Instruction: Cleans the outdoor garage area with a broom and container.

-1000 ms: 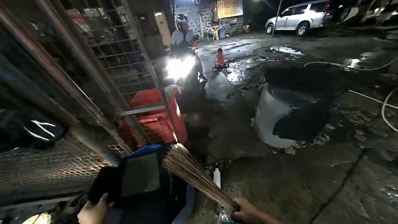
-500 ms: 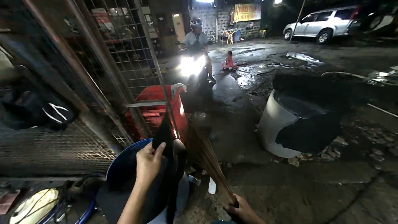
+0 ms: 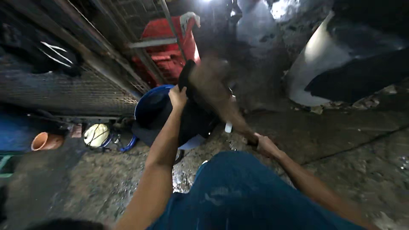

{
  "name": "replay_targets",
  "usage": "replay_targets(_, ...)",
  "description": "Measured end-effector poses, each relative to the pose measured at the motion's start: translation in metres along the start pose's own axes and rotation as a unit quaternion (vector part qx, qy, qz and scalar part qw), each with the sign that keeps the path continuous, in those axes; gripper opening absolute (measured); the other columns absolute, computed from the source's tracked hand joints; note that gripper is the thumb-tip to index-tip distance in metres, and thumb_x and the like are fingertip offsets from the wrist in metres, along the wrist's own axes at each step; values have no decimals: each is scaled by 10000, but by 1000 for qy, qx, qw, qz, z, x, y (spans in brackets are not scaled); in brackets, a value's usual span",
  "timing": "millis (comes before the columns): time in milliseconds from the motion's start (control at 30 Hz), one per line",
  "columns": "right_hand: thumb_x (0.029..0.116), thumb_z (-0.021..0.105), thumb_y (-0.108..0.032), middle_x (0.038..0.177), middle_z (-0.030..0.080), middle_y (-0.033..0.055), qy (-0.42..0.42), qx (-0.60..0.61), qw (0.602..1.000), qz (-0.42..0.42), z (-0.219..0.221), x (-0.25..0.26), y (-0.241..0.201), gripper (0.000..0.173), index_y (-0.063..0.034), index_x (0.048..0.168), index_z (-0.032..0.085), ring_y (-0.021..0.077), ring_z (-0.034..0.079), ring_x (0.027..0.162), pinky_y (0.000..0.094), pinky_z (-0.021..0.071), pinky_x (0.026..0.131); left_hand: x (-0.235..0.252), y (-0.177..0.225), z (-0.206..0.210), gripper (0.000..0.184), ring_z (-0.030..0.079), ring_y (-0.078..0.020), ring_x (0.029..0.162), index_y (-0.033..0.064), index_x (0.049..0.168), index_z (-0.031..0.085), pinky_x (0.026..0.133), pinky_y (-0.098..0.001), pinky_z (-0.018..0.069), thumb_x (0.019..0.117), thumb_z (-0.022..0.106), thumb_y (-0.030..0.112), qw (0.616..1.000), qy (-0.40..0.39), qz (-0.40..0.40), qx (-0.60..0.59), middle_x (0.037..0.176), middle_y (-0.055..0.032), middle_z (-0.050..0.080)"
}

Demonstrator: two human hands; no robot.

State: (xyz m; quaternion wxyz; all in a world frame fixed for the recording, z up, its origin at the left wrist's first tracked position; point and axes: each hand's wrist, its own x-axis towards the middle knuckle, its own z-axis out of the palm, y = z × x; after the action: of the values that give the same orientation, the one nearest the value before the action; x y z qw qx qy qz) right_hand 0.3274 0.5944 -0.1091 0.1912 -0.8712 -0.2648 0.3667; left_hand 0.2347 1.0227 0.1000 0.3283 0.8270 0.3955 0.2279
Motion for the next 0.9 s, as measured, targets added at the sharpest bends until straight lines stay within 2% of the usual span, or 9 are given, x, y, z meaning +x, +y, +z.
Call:
replay_targets(67,814,809,-332,1212,692,209,-118,-65,989,59,61,-6,42,563,-135,1314,644,430,652,1143,683,501,949,-3,-46,6,333,716,-371,1004,-15,1165,702,933,-598,553,1029,589,267,997,7,-53,59,1084,-238,720)
replay_targets(233,807,818,-418,1098,712,206,4,59,993,104,59,-29,45,543,-75,1204,675,390,686,1042,644,530,914,-23,-126,-13,408,686,-405,1098,-7,1282,660,972,-617,539,1056,560,317,984,50,-166,43,1198,-269,683)
replay_targets(367,874,761,-501,1065,718,145,210,208,955,-35,39,16,-54,767,-19,1418,513,244,723,926,495,608,854,-13,-121,-9,384,704,-376,1071,24,1280,676,959,-601,553,1059,559,315,985,56,-159,33,1194,-244,695)
replay_targets(433,854,760,-360,1104,719,170,144,143,979,-13,69,36,-57,707,-37,1434,514,293,719,985,532,585,897,-12,-121,-9,348,717,-339,1032,43,1259,693,932,-569,570,1051,573,295,986,63,-152,27,1164,-211,713)
replay_targets(500,836,790,-320,1168,695,228,-45,0,998,37,107,41,-17,627,-68,1364,564,407,678,1099,644,530,935,-3,-116,-17,328,725,-287,1051,73,1290,696,940,-525,583,1051,572,261,991,55,-121,29,1197,-164,724)
replay_targets(567,857,792,-387,1256,667,233,-162,-57,980,96,135,14,33,583,-79,1326,635,434,625,1191,678,486,969,1,-111,-24,325,724,-283,1065,85,1307,690,951,-521,578,1054,565,245,994,34,-91,51,1217,-155,722)
replay_targets(700,839,779,-382,1149,695,217,-31,39,990,128,91,-34,48,541,-58,1252,649,404,670,1083,657,522,927,15,-116,-20,347,724,-281,1041,64,1314,680,927,-511,592,1043,580,256,996,10,-77,42,1208,-168,717)
replay_targets(800,892,728,-406,1036,730,167,148,127,981,9,73,-11,-14,630,-43,1378,560,308,728,915,562,588,843,35,-108,-5,335,735,-258,934,40,1286,676,820,-461,632,1042,600,258,990,-4,-125,-63,1167,-178,713)
replay_targets(900,883,715,-350,1095,717,191,3,6,999,-45,92,-12,-1,574,-90,1374,570,366,708,1015,608,561,896,37,-94,-6,342,731,-235,930,41,1314,651,797,-423,636,1056,588,256,983,-51,-136,-111,1190,-165,701)
